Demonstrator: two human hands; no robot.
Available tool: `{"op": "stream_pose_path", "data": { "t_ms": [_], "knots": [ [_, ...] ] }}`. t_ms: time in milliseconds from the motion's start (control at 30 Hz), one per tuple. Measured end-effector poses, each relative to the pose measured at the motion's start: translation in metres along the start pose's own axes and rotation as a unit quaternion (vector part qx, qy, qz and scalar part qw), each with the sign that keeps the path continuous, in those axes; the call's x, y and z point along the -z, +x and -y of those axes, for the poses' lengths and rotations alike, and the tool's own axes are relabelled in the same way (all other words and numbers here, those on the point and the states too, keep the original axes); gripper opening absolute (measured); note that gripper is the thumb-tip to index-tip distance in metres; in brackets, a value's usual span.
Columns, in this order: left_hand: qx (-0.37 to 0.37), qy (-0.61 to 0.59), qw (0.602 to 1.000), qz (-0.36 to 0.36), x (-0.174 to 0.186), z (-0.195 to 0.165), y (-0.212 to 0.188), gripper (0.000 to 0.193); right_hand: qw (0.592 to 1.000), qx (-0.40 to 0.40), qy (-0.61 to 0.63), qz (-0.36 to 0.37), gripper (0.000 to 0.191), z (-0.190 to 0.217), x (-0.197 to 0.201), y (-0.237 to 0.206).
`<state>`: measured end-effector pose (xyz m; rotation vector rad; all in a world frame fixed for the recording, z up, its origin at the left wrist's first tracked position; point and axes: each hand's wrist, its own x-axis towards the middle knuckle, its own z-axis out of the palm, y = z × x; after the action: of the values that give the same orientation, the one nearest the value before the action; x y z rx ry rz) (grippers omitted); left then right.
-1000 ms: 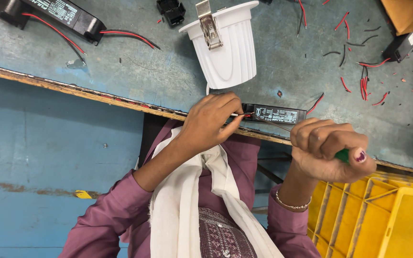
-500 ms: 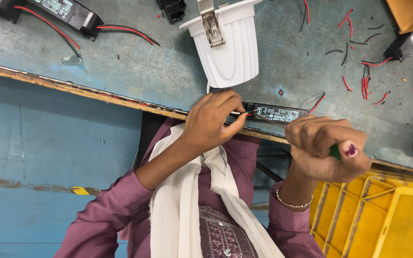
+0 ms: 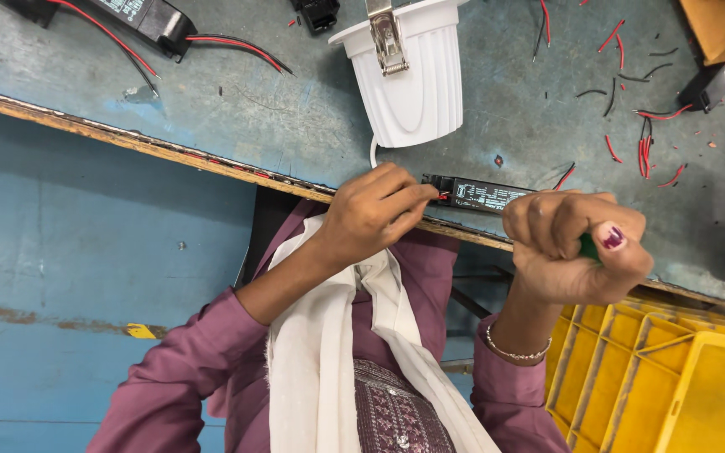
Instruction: The person assembles LED lighting units by connecting wires to black power supply modules using a green screwdriver. They strip wire ends, insert them into terminal blocks, and tighten the screws. Completed units are placed into a cardboard box.
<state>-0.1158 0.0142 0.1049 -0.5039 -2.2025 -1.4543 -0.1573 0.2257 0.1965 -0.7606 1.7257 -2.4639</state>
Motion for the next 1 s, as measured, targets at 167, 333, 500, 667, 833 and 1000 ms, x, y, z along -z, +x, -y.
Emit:
{"op": "stream_pose_path", "data": {
  "t_ms": [167,333,500,667,833,1000],
  "knots": [
    [0.005,0.024,0.999,0.027,0.0,0.001,0.002,0.016,1.0,0.001,0.006,0.007,0.042,-0.001,-0.002,-0.001],
    [0.025,0.043,0.997,0.053,-0.001,0.002,0.007,0.012,1.0,0.009,0.002,-0.006,0.043,-0.002,-0.003,-0.003],
    [0.021,0.059,0.994,0.085,0.001,0.002,0.01,0.015,1.0,0.003,0.006,-0.002,0.043,0.0,-0.001,-0.003],
    [0.023,0.072,0.992,0.102,0.001,-0.002,0.012,0.021,1.0,0.01,0.008,-0.004,0.043,-0.002,0.0,-0.003],
    [0.036,0.08,0.987,0.135,0.002,-0.005,0.015,0.022,1.0,0.012,0.008,-0.007,0.043,-0.003,0.001,-0.003],
    [0.037,0.075,0.986,0.146,0.002,-0.007,0.018,0.024,1.0,0.014,0.015,-0.006,0.043,-0.003,0.0,-0.004]
  ]
}}
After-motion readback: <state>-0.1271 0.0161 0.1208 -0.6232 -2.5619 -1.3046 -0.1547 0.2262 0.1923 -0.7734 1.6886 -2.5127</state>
